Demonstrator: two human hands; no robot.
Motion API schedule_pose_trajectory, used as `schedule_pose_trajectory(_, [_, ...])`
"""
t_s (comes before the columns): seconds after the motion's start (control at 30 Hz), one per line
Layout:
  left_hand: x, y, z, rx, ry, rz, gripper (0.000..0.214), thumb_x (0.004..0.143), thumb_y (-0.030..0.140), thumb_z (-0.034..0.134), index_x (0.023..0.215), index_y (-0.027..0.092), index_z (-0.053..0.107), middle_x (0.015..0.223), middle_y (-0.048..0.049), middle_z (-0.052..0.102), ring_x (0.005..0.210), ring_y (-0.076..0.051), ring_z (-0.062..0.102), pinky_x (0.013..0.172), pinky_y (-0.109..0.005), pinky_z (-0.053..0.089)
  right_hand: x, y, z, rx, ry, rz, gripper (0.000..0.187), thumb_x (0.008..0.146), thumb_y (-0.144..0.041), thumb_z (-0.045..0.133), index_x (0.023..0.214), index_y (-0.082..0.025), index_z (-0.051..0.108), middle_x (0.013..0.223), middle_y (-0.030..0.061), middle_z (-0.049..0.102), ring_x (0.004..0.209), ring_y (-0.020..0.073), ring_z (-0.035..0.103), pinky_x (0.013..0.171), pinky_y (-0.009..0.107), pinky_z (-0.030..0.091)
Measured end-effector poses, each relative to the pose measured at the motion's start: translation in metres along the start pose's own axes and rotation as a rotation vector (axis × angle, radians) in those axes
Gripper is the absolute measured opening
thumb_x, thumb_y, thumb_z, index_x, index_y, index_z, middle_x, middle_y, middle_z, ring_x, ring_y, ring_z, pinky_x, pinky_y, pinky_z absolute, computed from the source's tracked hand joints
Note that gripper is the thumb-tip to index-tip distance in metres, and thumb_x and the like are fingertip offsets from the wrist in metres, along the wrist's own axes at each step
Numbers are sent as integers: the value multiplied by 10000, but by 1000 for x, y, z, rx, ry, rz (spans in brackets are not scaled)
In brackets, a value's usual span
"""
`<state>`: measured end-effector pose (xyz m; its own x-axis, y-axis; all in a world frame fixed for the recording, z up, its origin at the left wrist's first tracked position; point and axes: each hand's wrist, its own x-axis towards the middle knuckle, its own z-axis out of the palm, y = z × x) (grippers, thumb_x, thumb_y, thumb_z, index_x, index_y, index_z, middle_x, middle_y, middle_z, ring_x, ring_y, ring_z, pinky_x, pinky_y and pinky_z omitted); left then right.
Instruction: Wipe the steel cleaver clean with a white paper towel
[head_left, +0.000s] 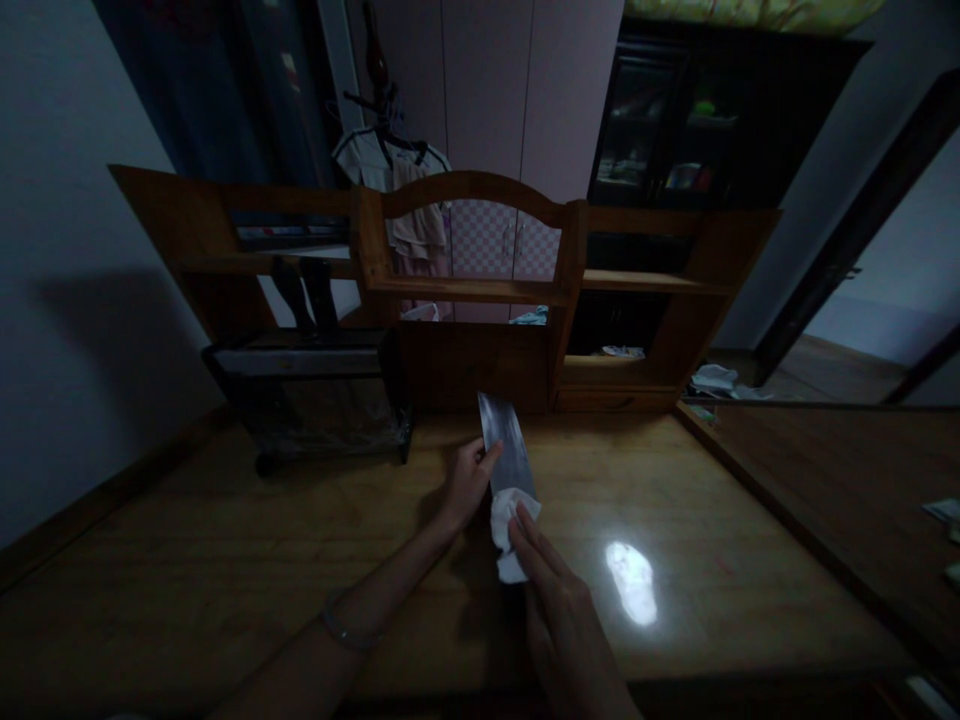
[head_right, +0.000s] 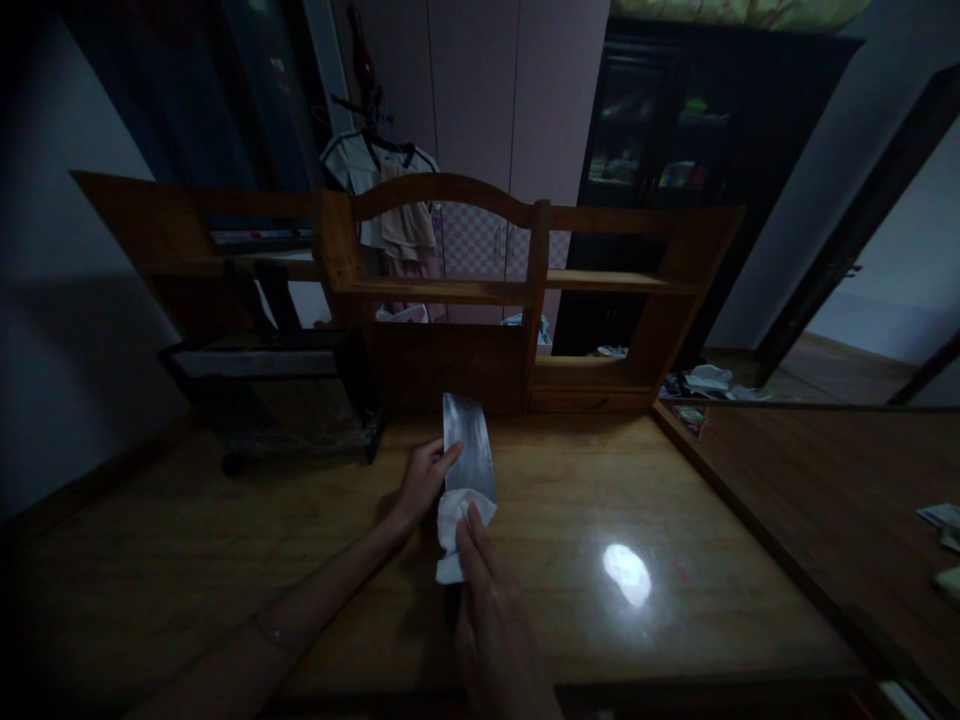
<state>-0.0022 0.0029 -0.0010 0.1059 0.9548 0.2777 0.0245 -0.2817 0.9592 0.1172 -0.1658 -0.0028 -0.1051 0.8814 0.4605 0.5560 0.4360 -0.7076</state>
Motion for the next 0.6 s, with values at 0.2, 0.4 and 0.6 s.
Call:
schedule_pose_trajectory(0.2, [0,-1,0,-21,10,-17,364,803,487,587,720,136,634,637,7,567,604,-140,491,547,-224,333,-5,12,-14,60,152,106,514,903,-107,402,1377,-283,495,1467,30,439,1353,220,411,1108,462,363])
schedule_pose_trajectory(0.4, [1,1,1,-102,-8,-58,405,771,528,615,722,126,636,643,10,565,601,-130,488,557,-223,340,-5,16,-36,148,348,287,416,934,-240,396,1303,-307,577,1451,4,469,1373,233,386,1137,510,295])
schedule_pose_trajectory(0.6, [2,3,1,-183,-10,-111,415,722,530,683,690,119,634,636,9,572,593,-123,490,554,-223,340,-9,27,-47,227,347,312,396,930,-296,416,1281,-291,598,1437,15,486,1368,243,394,1136,516,293])
